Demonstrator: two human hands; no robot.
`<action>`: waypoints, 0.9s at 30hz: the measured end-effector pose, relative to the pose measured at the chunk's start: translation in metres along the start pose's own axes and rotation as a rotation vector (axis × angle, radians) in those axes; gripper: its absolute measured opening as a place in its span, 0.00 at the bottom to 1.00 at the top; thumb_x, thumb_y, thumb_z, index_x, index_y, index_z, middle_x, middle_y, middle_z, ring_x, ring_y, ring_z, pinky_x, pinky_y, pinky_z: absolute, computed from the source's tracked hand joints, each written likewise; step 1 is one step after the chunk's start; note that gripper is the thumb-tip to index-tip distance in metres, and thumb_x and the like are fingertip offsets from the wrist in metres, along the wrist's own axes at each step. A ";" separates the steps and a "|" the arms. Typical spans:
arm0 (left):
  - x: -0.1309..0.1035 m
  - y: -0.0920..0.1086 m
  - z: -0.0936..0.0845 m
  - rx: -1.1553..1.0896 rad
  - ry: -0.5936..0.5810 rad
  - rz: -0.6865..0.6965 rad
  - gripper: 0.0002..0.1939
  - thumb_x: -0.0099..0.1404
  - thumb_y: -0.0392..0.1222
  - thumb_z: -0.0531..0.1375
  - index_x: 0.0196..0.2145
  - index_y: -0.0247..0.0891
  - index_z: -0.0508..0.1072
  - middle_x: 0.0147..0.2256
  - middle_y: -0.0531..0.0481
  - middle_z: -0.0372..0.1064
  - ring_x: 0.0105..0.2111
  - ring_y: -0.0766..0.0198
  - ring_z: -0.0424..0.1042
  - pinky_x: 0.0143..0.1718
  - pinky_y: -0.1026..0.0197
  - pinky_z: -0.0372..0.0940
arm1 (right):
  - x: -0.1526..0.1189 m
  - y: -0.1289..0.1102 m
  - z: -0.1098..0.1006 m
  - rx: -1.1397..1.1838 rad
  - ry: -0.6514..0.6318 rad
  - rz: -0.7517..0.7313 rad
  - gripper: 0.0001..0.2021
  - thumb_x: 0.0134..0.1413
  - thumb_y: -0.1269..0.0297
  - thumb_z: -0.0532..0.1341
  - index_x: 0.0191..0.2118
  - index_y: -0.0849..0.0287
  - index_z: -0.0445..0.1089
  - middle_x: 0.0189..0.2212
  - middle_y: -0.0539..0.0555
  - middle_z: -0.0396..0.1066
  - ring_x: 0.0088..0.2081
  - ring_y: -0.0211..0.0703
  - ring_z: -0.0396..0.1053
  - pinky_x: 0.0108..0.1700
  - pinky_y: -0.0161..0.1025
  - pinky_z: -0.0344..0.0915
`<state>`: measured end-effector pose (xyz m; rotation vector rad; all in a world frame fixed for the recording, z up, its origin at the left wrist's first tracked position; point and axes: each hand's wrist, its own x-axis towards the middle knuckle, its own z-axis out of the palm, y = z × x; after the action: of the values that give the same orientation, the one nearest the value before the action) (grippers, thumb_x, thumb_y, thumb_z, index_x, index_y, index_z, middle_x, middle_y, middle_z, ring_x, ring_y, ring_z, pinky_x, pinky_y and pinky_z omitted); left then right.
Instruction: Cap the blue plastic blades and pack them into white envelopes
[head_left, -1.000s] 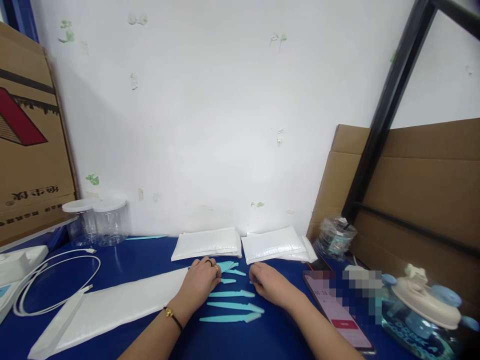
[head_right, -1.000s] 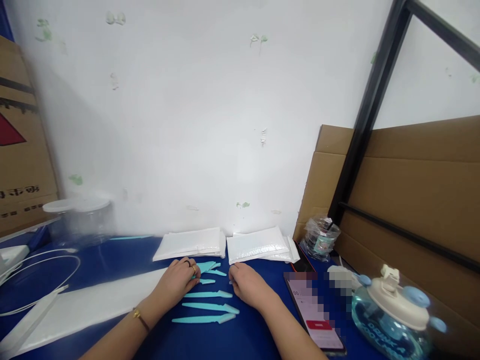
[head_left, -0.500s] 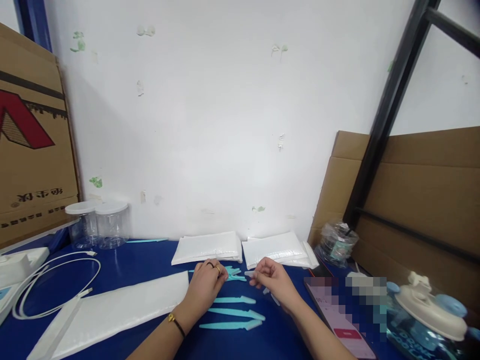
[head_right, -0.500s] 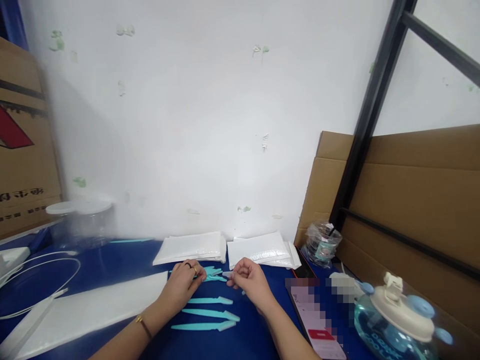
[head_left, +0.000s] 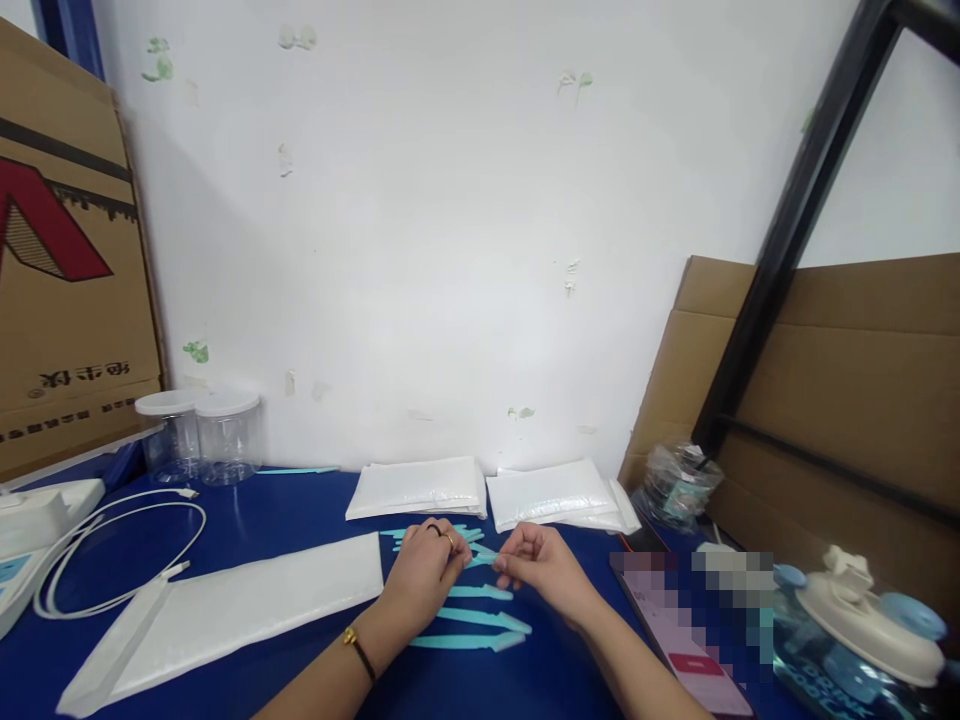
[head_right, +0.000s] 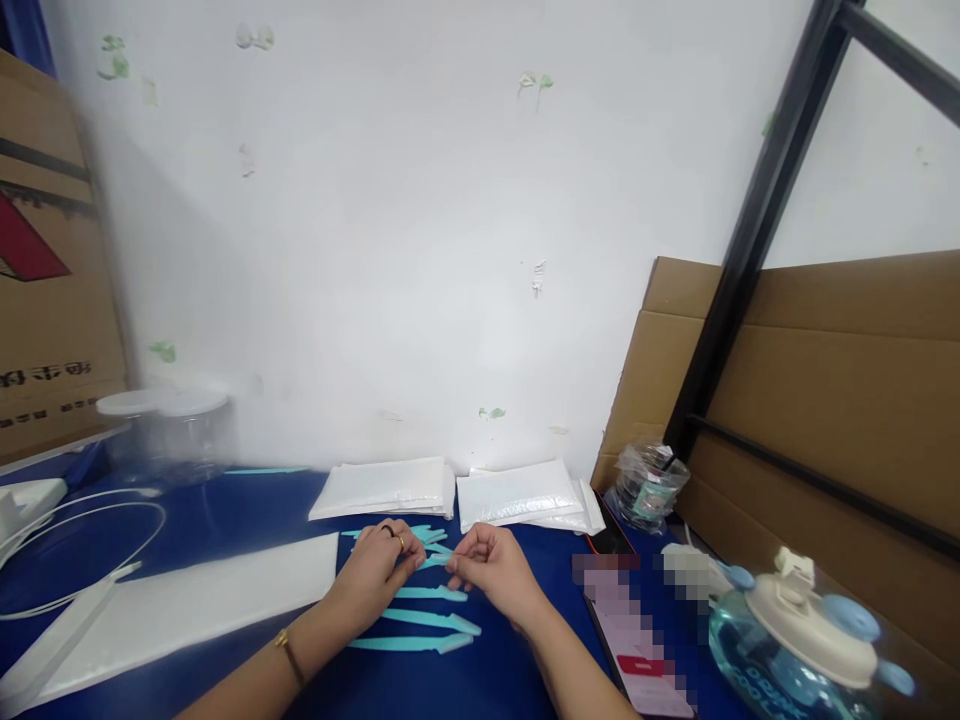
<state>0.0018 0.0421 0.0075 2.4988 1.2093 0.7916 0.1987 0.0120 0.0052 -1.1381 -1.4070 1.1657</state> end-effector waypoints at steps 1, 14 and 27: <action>0.000 0.002 0.000 -0.010 -0.012 -0.006 0.11 0.65 0.41 0.51 0.28 0.40 0.70 0.33 0.53 0.69 0.38 0.63 0.65 0.41 0.59 0.54 | -0.001 -0.001 0.000 -0.006 -0.015 0.011 0.18 0.37 0.53 0.69 0.26 0.61 0.65 0.19 0.50 0.72 0.22 0.40 0.71 0.24 0.32 0.61; -0.002 -0.037 -0.034 0.185 -0.057 -0.203 0.07 0.57 0.44 0.59 0.34 0.42 0.71 0.36 0.52 0.71 0.40 0.59 0.68 0.39 0.60 0.55 | -0.009 -0.002 -0.070 -0.901 0.117 0.073 0.05 0.40 0.66 0.63 0.21 0.60 0.71 0.19 0.51 0.71 0.24 0.40 0.67 0.24 0.32 0.56; 0.000 -0.042 -0.021 0.276 -0.103 -0.105 0.08 0.60 0.39 0.57 0.38 0.45 0.70 0.42 0.51 0.67 0.46 0.58 0.64 0.41 0.59 0.55 | -0.008 0.006 -0.063 -0.760 0.020 0.138 0.04 0.47 0.65 0.60 0.27 0.59 0.66 0.20 0.47 0.68 0.18 0.34 0.64 0.20 0.29 0.56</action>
<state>-0.0372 0.0681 0.0062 2.6236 1.4865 0.4914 0.2627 0.0119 0.0048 -1.7789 -1.8429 0.7001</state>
